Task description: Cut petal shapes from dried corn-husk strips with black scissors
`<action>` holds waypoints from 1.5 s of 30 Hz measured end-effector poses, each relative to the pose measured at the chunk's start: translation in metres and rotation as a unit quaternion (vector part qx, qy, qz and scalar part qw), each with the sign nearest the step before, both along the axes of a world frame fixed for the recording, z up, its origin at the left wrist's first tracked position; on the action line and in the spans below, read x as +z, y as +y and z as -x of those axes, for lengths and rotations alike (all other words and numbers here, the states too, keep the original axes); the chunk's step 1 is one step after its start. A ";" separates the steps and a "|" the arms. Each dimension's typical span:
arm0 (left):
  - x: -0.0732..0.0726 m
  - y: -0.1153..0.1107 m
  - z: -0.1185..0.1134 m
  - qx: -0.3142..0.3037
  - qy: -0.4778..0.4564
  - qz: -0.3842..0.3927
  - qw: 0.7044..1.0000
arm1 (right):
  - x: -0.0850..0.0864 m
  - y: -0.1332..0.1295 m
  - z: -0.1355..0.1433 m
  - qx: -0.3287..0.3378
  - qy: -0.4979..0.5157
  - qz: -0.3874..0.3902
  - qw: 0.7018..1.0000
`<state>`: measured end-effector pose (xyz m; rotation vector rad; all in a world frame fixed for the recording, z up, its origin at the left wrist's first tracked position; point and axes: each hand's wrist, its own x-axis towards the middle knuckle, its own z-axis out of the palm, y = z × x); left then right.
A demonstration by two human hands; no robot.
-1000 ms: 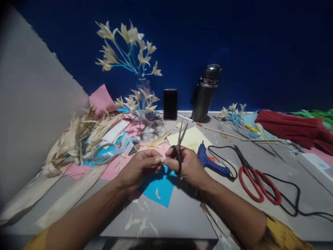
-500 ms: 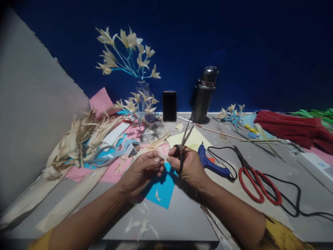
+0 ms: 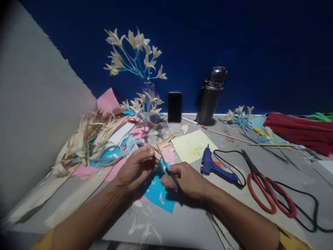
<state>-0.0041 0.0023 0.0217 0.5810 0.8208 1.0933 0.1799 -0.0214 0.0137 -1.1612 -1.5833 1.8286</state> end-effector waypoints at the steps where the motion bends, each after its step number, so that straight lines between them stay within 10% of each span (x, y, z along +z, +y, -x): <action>1: 0.001 0.001 0.001 0.002 0.003 -0.001 1.000 | 0.000 -0.001 0.000 0.012 -0.004 -0.008 1.000; 30: 0.002 0.002 0.002 0.014 -0.003 -0.009 1.000 | -0.005 -0.001 0.002 -0.035 -0.044 0.038 0.998; 45: -0.018 -0.011 -0.012 -0.089 0.006 0.038 0.995 | -0.007 0.008 -0.003 -0.269 0.055 -0.063 0.960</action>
